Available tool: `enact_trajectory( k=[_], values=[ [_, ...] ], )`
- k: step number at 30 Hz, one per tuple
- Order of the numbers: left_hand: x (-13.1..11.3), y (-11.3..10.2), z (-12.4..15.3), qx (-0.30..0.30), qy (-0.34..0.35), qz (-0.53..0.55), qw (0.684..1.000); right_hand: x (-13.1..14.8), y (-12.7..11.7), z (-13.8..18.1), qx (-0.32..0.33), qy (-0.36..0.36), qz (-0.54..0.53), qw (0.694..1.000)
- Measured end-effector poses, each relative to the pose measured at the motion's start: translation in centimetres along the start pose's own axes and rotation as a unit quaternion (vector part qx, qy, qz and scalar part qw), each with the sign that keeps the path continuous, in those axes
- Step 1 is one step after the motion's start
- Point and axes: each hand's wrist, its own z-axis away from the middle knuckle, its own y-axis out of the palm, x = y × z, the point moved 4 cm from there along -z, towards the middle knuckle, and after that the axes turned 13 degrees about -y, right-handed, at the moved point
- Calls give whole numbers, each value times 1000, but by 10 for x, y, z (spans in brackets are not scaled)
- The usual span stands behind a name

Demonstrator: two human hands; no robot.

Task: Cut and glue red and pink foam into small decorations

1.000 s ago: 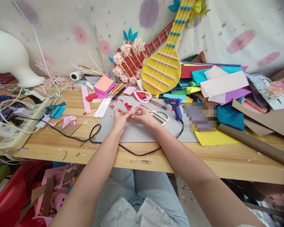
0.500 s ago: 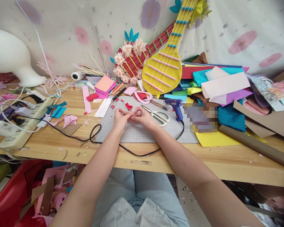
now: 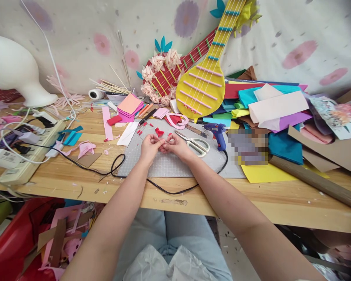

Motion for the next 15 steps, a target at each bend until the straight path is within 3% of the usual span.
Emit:
enact_trajectory(
  k=[9,15],
  values=[
    [-1,-9,-4,-66,38,16,997,2,1,1,4,11,0,1000],
    [-5,-4,-1,-14,68,-26,997,3,0,0,-1,5,1,1000]
  ],
)
